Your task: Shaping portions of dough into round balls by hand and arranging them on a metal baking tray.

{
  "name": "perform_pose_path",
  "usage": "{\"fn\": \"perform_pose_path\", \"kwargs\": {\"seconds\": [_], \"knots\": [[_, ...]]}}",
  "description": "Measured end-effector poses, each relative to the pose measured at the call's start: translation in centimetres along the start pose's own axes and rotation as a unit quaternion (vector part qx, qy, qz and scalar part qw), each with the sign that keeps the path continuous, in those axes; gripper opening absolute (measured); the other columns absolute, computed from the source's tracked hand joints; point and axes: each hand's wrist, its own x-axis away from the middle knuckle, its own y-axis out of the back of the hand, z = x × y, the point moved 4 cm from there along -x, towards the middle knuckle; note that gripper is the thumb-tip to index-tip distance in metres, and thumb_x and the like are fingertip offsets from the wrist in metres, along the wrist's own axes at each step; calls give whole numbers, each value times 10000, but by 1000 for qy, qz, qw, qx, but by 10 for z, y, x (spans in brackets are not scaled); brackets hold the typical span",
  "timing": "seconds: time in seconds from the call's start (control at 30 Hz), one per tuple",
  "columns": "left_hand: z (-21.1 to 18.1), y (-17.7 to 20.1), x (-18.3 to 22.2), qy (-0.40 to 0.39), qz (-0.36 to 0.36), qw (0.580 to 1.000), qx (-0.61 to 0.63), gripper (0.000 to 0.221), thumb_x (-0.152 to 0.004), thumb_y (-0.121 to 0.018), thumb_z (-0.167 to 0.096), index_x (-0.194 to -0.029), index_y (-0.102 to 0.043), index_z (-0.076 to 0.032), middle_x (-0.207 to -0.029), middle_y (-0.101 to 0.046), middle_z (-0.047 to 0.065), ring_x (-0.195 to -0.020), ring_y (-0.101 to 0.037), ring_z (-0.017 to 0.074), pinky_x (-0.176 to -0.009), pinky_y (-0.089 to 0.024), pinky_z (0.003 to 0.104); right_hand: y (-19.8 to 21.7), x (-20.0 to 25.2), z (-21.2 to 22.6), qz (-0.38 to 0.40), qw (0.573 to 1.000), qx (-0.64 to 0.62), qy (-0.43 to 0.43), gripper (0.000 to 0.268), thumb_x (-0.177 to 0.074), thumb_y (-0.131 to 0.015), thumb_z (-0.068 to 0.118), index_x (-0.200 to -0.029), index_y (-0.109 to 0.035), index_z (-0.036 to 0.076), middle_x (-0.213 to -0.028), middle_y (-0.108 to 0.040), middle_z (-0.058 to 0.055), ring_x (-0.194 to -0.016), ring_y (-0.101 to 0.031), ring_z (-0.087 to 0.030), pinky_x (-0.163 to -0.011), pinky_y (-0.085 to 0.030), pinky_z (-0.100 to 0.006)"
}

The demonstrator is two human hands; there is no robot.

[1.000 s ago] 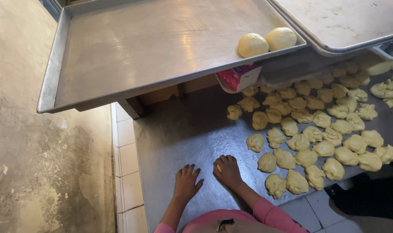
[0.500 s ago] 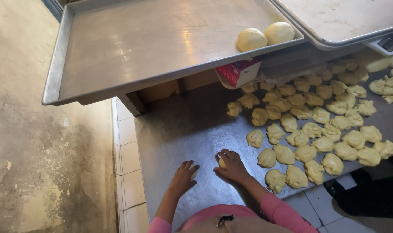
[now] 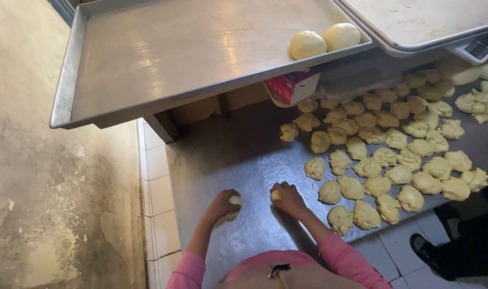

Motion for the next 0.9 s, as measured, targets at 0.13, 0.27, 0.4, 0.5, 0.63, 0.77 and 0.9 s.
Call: {"fn": "perform_pose_path", "kwargs": {"seconds": [0.13, 0.27, 0.4, 0.5, 0.63, 0.77, 0.9], "knots": [[-94, 84, 54, -7, -7, 952, 307, 565, -748, -795, -200, -1278, -693, -35, -1169, -662, 216, -1097, -640, 373, -946, -524, 458, 48, -6, -21, 10, 954, -298, -42, 388, -768, -823, 228, -1140, -718, 191, -1095, -700, -154, -1015, -665, -406, -810, -564, -500], [-196, 188, 98, -139, -72, 931, 329, 594, -775, -850, -159, -1323, -670, -15, -1235, -673, 211, -1155, -620, 327, -1030, -496, 437, 204, 25, 48, 40, 898, -437, 31, 414, -767, -826, 133, -1173, -756, 96, -1116, -674, -101, -1033, -598, -270, -887, -535, -418], [-301, 283, 130, -281, -149, 928, 194, 583, -780, -878, -176, -1327, -677, -141, -1200, -694, 92, -1119, -622, 209, -988, -517, 380, 368, 40, 122, 51, 908, -409, 72, 473, -761, -840, 139, -1215, -752, 39, -1097, -727, -181, -1000, -659, -327, -870, -558, -455], [-360, 332, 124, -420, -197, 885, 32, 474, -880, -808, -68, -1273, -543, -54, -1197, -654, 181, -957, -748, 305, -752, -700, 282, 454, 23, 159, 64, 899, -356, 248, 551, -802, -752, 210, -1308, -594, 61, -1218, -676, -167, -1045, -724, -277, -858, -672, -357], [-376, 361, 48, -426, -272, 862, -41, 427, -881, -863, -198, -1184, -662, 26, -1069, -724, 218, -861, -789, 323, -737, -700, 310, 517, -17, 211, -48, 937, -192, 288, 571, -915, -677, 221, -1381, -526, -74, -1241, -604, -305, -1102, -648, -413, -936, -564, -389], [-354, 358, -47, -285, -220, 933, 11, 531, -759, -825, -355, -1133, -695, -1, -1000, -751, 230, -863, -799, 344, -739, -721, 337, 520, -83, 216, -102, 974, -19, 201, 459, -883, -735, 144, -1317, -660, 14, -1144, -702, -239, -969, -705, -391, -804, -579, -465], [-345, 341, -76, -205, -213, 955, -18, 520, -717, -869, -324, -1102, -708, -15, -979, -756, 201, -848, -797, 292, -724, -707, 298, 507, -94, 225, -21, 990, 53, 132, 489, -852, -771, 252, -1311, -672, 117, -1295, -677, -162, -1126, -652, -397, -1000, -519, -543]]}}
